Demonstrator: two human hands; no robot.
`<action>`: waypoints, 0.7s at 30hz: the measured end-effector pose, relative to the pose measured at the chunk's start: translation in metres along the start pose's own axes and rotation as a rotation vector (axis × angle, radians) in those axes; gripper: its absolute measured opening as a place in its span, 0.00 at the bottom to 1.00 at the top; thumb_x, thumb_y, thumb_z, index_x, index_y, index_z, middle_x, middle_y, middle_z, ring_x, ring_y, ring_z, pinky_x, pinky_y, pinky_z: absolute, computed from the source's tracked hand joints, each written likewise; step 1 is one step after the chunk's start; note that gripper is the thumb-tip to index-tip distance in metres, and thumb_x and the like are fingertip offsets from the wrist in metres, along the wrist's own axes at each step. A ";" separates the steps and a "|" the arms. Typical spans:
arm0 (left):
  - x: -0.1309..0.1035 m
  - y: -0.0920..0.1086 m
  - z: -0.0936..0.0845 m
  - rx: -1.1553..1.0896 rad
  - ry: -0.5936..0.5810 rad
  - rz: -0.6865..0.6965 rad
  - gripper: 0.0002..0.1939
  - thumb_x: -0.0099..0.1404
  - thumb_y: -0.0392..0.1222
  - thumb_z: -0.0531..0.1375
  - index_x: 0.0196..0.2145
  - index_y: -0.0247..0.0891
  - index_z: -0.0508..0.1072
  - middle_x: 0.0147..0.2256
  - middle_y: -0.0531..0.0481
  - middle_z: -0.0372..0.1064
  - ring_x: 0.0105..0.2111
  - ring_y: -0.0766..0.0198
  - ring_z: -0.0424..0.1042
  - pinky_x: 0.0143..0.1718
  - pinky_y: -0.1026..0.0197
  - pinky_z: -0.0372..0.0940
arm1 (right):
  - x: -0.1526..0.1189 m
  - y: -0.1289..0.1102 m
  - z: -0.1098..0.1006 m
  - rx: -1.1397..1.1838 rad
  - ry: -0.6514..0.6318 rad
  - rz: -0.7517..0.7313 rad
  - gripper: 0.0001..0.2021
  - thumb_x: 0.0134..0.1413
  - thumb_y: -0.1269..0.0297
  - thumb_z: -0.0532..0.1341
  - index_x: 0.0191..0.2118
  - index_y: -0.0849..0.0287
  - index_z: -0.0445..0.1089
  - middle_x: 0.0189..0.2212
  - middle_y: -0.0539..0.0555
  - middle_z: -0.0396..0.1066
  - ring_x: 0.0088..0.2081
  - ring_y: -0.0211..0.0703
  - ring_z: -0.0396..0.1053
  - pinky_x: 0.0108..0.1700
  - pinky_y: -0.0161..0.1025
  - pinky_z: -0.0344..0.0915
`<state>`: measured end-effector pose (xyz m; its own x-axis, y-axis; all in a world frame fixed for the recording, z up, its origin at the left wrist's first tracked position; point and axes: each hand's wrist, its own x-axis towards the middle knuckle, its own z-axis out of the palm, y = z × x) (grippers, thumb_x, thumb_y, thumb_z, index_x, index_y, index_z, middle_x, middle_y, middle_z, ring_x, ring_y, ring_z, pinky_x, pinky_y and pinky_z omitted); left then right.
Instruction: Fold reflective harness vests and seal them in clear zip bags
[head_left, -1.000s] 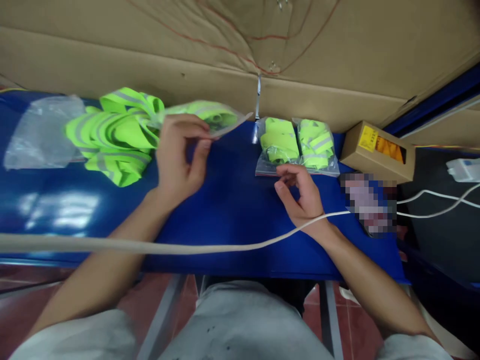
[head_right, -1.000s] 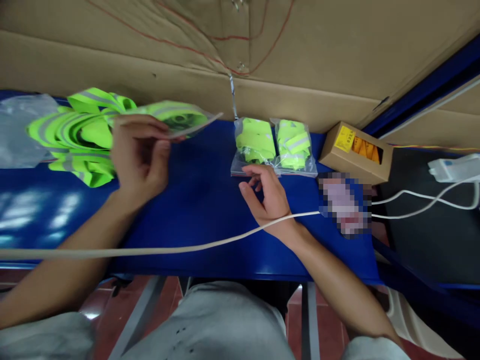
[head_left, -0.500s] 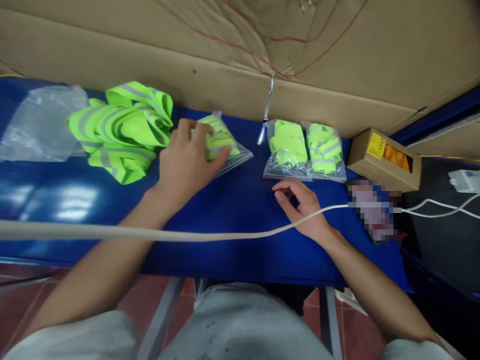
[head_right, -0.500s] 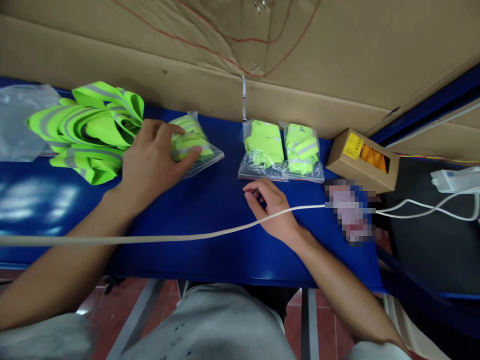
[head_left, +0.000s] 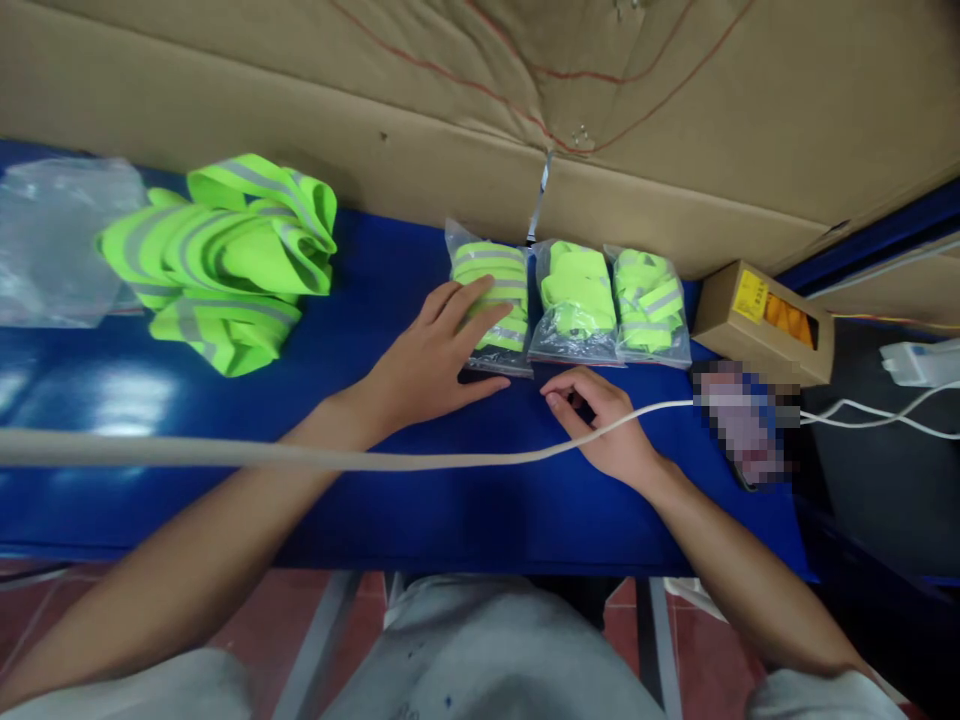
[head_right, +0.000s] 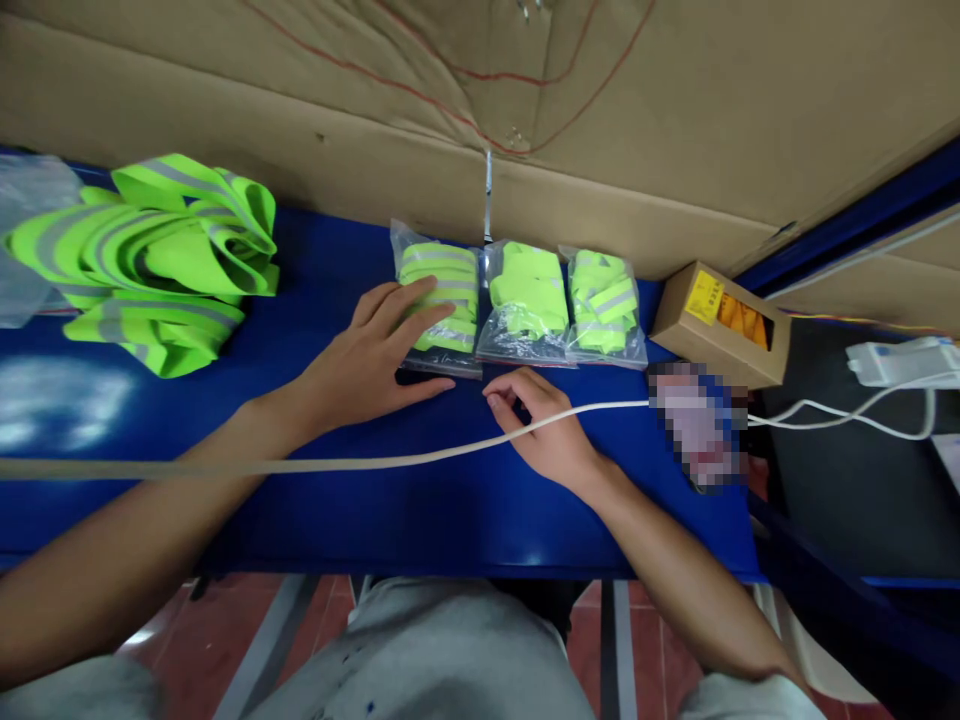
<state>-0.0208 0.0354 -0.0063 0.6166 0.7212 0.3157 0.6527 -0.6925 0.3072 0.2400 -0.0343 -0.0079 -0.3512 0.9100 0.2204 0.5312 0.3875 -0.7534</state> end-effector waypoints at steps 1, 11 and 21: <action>0.001 -0.001 0.003 -0.028 0.014 0.013 0.39 0.69 0.56 0.66 0.70 0.38 0.60 0.72 0.31 0.52 0.71 0.35 0.52 0.71 0.32 0.53 | 0.000 0.000 0.000 0.000 -0.003 -0.004 0.06 0.72 0.64 0.59 0.47 0.55 0.73 0.38 0.53 0.74 0.38 0.41 0.73 0.43 0.39 0.72; 0.010 -0.003 0.029 -0.125 0.099 0.082 0.35 0.72 0.49 0.63 0.71 0.41 0.57 0.75 0.29 0.40 0.76 0.37 0.45 0.72 0.34 0.55 | 0.004 0.000 -0.008 -0.105 0.057 -0.146 0.06 0.72 0.65 0.58 0.47 0.54 0.72 0.44 0.57 0.76 0.49 0.47 0.75 0.55 0.49 0.72; 0.007 -0.001 0.026 -0.078 0.085 0.037 0.32 0.75 0.52 0.60 0.71 0.40 0.60 0.73 0.35 0.48 0.74 0.38 0.51 0.73 0.34 0.55 | 0.005 0.018 -0.007 -0.352 0.239 -0.139 0.22 0.66 0.66 0.61 0.64 0.53 0.64 0.59 0.63 0.67 0.64 0.57 0.65 0.66 0.59 0.65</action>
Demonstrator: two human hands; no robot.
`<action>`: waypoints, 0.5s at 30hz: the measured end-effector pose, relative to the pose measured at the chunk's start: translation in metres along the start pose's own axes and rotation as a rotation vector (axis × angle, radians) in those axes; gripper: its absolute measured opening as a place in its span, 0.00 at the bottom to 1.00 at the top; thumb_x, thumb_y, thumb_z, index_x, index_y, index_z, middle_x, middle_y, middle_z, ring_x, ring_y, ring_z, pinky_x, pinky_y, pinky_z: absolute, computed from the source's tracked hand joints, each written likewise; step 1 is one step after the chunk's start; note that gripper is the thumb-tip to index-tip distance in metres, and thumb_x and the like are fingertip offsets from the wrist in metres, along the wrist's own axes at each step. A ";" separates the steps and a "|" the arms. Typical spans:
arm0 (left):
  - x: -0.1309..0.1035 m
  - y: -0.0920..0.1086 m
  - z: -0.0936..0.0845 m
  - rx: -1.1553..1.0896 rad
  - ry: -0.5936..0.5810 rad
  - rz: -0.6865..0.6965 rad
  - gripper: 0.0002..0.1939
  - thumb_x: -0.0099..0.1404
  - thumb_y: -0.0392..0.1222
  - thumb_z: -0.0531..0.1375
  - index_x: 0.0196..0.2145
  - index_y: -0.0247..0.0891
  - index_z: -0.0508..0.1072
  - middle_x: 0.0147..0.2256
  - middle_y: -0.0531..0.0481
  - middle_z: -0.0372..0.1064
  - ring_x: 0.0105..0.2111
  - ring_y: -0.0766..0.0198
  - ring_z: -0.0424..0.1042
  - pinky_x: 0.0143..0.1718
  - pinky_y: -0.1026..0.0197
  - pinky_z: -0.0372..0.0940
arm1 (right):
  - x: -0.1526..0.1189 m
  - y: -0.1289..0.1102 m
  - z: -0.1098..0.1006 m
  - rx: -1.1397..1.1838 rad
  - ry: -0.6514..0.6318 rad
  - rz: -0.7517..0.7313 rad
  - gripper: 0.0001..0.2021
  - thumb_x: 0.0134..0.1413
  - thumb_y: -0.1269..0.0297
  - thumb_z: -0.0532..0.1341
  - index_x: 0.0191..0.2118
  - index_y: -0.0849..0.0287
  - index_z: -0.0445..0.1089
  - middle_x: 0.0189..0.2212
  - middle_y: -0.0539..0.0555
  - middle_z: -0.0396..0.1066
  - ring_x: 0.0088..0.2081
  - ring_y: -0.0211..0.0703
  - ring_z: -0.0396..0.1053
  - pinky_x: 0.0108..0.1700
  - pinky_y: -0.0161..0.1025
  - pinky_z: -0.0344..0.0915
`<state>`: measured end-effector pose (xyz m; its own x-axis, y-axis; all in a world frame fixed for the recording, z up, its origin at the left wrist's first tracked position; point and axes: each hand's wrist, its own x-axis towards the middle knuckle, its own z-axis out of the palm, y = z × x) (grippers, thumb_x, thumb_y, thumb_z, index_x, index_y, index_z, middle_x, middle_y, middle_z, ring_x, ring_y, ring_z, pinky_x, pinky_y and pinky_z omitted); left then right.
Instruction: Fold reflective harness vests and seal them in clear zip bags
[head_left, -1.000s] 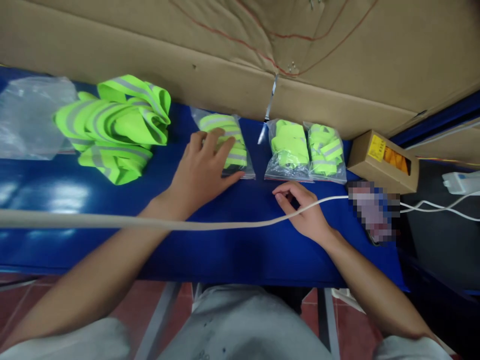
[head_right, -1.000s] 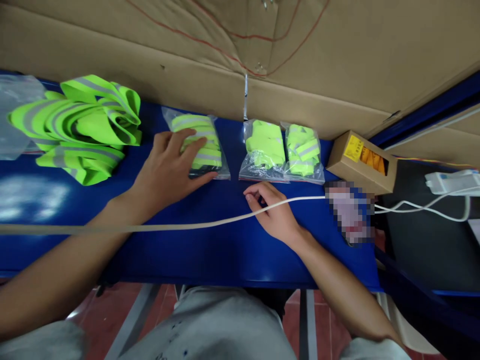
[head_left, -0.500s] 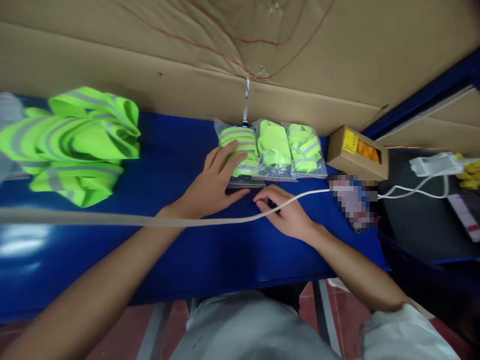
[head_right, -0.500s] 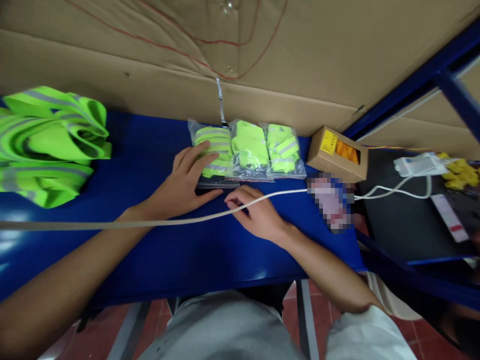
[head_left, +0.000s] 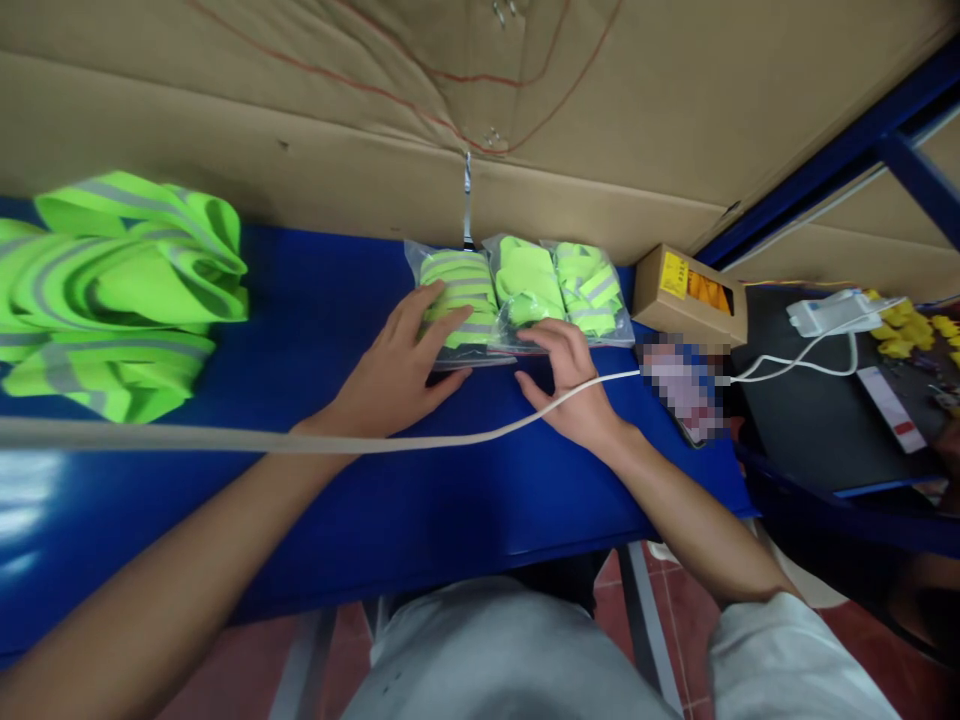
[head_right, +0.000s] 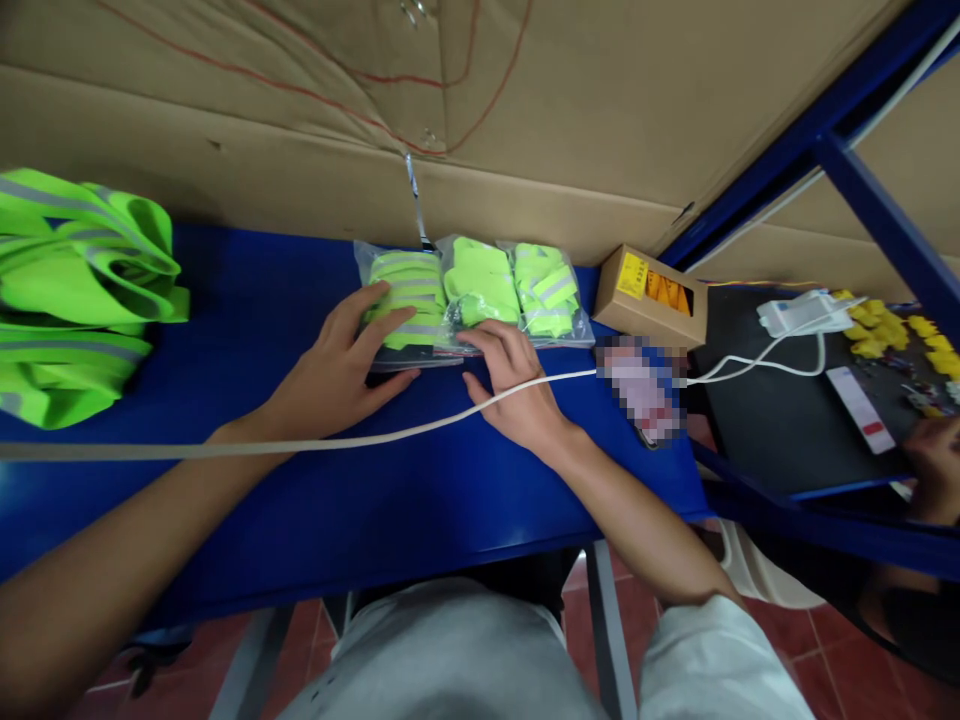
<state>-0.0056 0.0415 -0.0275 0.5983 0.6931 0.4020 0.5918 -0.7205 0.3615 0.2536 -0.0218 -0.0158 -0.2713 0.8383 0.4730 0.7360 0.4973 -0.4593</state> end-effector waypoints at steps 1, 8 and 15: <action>0.000 -0.001 0.001 -0.002 0.000 0.004 0.32 0.75 0.52 0.59 0.71 0.40 0.60 0.73 0.36 0.48 0.74 0.37 0.50 0.73 0.35 0.55 | 0.000 0.000 0.000 -0.033 0.013 0.007 0.24 0.66 0.66 0.61 0.65 0.53 0.63 0.60 0.64 0.66 0.65 0.58 0.65 0.67 0.60 0.64; 0.000 0.000 0.004 0.025 -0.003 0.007 0.32 0.74 0.48 0.60 0.71 0.39 0.59 0.73 0.31 0.48 0.74 0.37 0.49 0.72 0.34 0.56 | 0.018 0.009 -0.006 -0.351 -0.056 0.047 0.34 0.66 0.61 0.62 0.74 0.60 0.55 0.73 0.67 0.55 0.73 0.64 0.54 0.70 0.63 0.52; 0.002 0.000 0.003 0.006 -0.015 -0.031 0.31 0.74 0.48 0.60 0.70 0.41 0.61 0.73 0.35 0.47 0.75 0.39 0.49 0.72 0.36 0.57 | 0.049 0.023 0.004 -0.497 -0.206 0.047 0.35 0.69 0.62 0.59 0.77 0.65 0.51 0.75 0.68 0.52 0.73 0.63 0.56 0.71 0.60 0.54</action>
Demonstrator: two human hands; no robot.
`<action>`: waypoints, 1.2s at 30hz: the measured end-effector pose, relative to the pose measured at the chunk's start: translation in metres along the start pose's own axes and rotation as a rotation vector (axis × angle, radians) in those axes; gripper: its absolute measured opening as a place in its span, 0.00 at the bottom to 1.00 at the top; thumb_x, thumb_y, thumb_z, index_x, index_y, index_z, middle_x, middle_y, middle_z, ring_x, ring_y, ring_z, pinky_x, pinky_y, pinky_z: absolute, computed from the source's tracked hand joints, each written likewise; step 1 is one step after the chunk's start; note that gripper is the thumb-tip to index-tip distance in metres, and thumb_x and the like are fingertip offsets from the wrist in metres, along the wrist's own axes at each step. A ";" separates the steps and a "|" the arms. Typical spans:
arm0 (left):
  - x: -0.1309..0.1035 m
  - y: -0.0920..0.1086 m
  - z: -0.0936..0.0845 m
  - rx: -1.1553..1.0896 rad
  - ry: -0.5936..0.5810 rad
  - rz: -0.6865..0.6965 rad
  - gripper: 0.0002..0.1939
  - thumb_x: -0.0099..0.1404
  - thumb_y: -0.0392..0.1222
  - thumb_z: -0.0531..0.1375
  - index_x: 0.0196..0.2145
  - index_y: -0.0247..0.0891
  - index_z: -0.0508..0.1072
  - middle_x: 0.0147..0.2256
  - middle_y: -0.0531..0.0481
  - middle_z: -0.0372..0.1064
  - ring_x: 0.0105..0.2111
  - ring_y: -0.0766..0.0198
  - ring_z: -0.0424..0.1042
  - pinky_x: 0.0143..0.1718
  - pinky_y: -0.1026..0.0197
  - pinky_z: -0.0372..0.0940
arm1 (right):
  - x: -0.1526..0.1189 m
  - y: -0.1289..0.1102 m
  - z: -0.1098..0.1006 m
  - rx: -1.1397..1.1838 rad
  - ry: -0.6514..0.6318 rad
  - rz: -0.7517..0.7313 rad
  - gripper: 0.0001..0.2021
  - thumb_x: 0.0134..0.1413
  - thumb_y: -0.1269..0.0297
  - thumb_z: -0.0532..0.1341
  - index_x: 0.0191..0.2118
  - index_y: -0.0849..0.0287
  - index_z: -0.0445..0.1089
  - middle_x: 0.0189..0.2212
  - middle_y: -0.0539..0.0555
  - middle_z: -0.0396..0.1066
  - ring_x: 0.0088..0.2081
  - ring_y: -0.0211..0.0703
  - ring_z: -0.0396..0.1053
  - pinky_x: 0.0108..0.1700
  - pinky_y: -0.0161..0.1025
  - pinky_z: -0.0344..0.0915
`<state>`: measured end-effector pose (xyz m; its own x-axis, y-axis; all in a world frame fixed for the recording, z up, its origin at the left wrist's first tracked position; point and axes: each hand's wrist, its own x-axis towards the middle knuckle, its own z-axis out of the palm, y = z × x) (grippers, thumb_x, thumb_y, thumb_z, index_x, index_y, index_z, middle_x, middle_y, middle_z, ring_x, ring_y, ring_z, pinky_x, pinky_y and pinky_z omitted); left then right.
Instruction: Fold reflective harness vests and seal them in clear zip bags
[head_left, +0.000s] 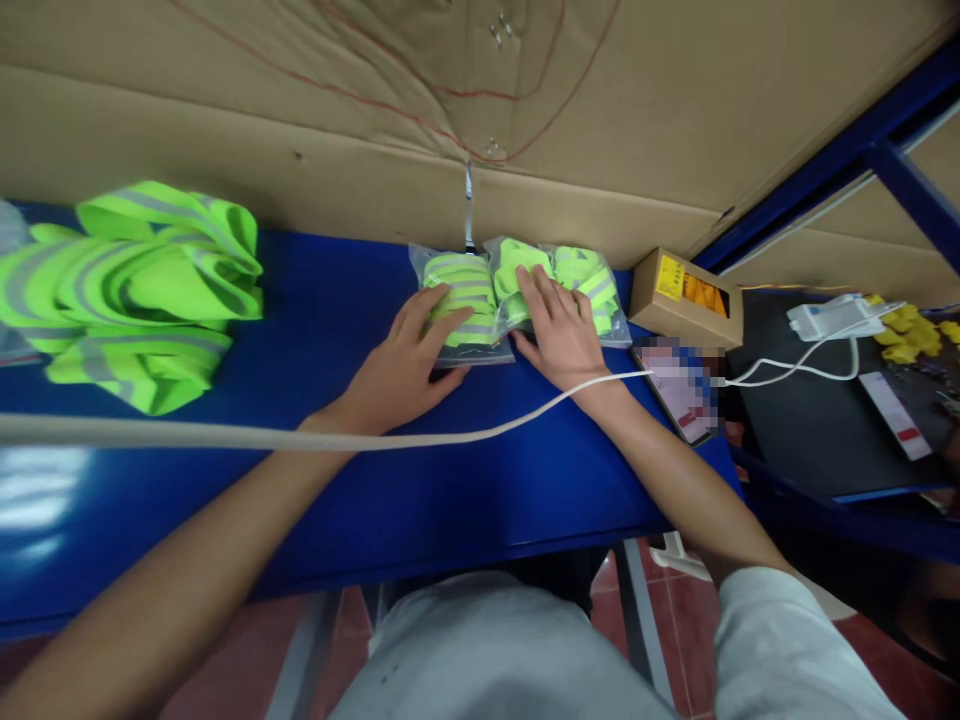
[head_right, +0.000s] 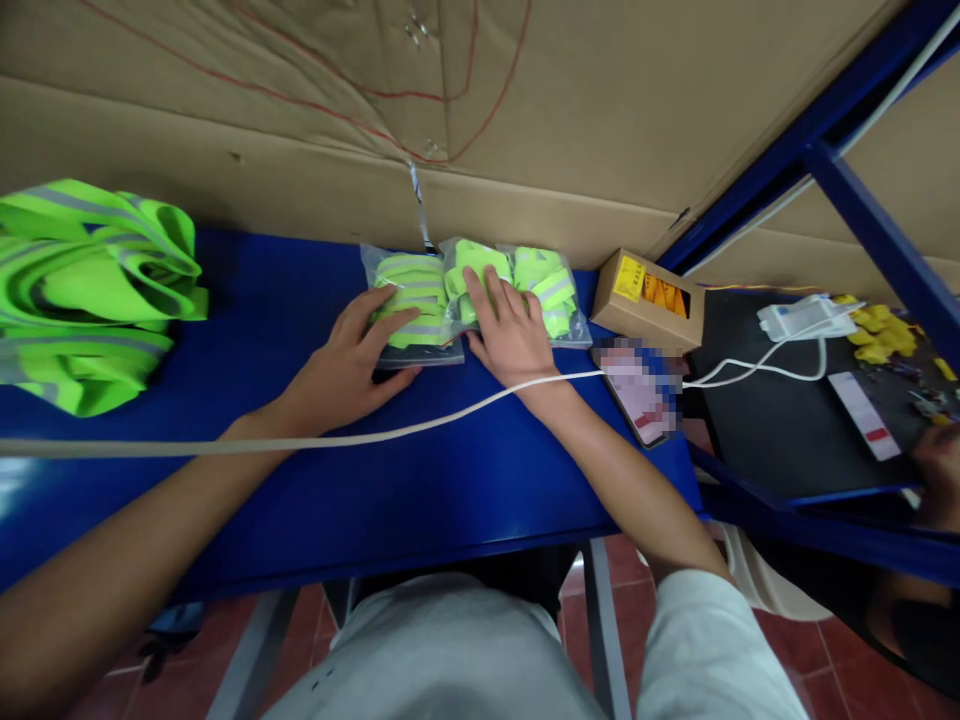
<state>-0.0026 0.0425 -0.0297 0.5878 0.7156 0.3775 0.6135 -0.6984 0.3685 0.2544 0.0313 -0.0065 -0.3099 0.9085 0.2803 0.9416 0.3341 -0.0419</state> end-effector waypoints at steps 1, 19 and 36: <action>0.000 -0.002 0.000 -0.007 0.015 -0.028 0.30 0.73 0.47 0.61 0.69 0.42 0.61 0.74 0.36 0.45 0.75 0.38 0.48 0.72 0.36 0.58 | 0.003 0.003 0.002 0.016 0.010 0.012 0.34 0.70 0.62 0.58 0.76 0.66 0.53 0.74 0.68 0.56 0.71 0.62 0.58 0.71 0.58 0.56; 0.066 0.027 0.038 -0.955 0.306 -0.261 0.28 0.64 0.45 0.66 0.59 0.39 0.66 0.63 0.36 0.65 0.67 0.44 0.64 0.69 0.39 0.60 | -0.015 0.004 0.000 0.317 0.385 -0.203 0.30 0.74 0.59 0.48 0.76 0.55 0.50 0.73 0.60 0.60 0.73 0.55 0.58 0.72 0.58 0.58; 0.005 0.020 -0.014 -1.171 0.387 -0.569 0.36 0.56 0.52 0.77 0.57 0.43 0.69 0.46 0.47 0.74 0.45 0.59 0.76 0.43 0.60 0.73 | -0.026 -0.038 0.002 1.387 0.039 0.159 0.41 0.61 0.34 0.63 0.73 0.47 0.60 0.70 0.55 0.65 0.72 0.53 0.61 0.74 0.51 0.58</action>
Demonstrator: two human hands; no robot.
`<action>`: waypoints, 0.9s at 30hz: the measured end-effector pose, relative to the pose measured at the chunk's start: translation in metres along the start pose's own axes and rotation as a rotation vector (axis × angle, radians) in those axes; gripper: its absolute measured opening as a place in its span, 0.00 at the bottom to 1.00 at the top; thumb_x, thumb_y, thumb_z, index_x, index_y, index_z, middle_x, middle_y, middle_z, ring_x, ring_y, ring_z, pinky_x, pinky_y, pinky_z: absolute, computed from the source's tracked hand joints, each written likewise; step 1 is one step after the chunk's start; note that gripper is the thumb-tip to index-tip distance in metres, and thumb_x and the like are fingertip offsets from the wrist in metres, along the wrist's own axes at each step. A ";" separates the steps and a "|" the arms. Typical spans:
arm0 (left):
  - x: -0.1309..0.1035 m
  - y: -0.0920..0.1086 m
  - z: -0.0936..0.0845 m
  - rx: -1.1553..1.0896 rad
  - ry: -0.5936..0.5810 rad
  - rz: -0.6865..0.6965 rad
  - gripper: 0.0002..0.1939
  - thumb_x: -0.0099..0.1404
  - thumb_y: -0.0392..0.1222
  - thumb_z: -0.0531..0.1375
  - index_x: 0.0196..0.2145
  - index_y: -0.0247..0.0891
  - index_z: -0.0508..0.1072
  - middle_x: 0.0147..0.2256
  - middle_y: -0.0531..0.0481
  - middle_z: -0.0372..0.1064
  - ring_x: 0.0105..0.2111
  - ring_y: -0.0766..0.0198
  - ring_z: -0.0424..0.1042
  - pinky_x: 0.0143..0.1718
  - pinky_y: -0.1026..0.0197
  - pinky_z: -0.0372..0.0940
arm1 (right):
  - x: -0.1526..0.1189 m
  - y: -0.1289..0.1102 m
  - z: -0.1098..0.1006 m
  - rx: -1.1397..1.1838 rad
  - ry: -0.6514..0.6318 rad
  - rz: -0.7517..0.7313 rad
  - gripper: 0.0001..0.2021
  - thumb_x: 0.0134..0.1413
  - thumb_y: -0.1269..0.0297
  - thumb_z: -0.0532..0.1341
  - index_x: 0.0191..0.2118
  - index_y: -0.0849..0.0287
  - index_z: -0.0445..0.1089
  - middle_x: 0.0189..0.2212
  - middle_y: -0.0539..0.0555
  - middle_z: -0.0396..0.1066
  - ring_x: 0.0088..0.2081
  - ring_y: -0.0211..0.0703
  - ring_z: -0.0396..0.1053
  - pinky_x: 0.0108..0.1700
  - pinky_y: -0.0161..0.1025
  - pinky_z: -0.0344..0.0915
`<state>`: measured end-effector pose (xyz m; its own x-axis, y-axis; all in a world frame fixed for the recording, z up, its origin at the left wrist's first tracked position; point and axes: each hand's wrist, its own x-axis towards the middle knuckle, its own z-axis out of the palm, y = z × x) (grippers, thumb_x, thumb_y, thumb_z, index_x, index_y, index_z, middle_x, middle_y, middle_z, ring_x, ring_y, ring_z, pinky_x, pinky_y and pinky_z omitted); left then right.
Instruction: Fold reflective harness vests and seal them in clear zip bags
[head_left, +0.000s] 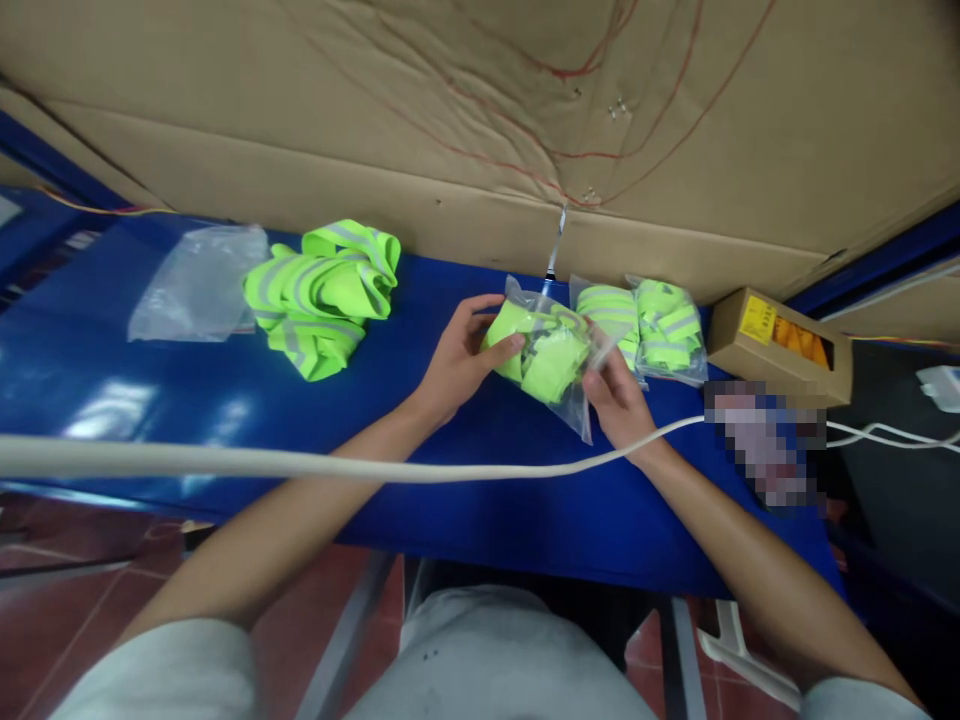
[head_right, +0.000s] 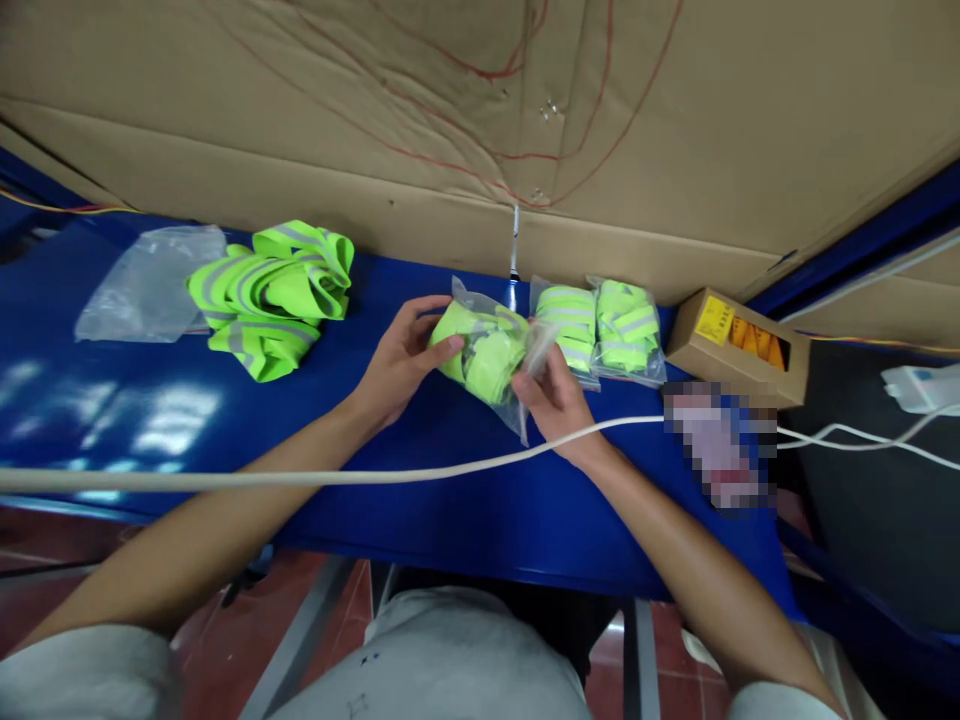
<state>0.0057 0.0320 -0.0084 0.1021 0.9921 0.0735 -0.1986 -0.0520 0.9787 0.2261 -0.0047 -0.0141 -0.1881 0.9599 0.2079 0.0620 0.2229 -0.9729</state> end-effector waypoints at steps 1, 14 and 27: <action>-0.002 0.003 0.001 -0.002 0.024 0.006 0.36 0.56 0.52 0.77 0.56 0.42 0.69 0.46 0.47 0.74 0.44 0.60 0.76 0.43 0.61 0.73 | 0.000 -0.002 0.000 0.015 -0.025 -0.008 0.45 0.59 0.32 0.64 0.75 0.47 0.56 0.71 0.56 0.63 0.72 0.53 0.61 0.73 0.51 0.60; 0.010 0.013 -0.023 0.047 0.144 0.098 0.29 0.58 0.51 0.76 0.51 0.42 0.70 0.45 0.48 0.77 0.48 0.57 0.78 0.49 0.58 0.72 | -0.005 -0.001 0.016 0.209 -0.015 0.174 0.39 0.55 0.41 0.72 0.66 0.51 0.60 0.38 0.50 0.79 0.34 0.43 0.79 0.36 0.42 0.80; 0.012 0.016 -0.028 -0.158 -0.112 -0.113 0.34 0.64 0.47 0.67 0.67 0.48 0.67 0.62 0.42 0.72 0.63 0.51 0.73 0.67 0.45 0.67 | 0.004 -0.012 0.008 0.319 0.318 0.244 0.31 0.48 0.37 0.73 0.50 0.51 0.68 0.42 0.50 0.80 0.44 0.48 0.80 0.45 0.45 0.82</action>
<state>-0.0236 0.0459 0.0029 0.2378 0.9713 -0.0053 -0.3288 0.0856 0.9405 0.2168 -0.0051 -0.0027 0.1051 0.9928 -0.0574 -0.2448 -0.0301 -0.9691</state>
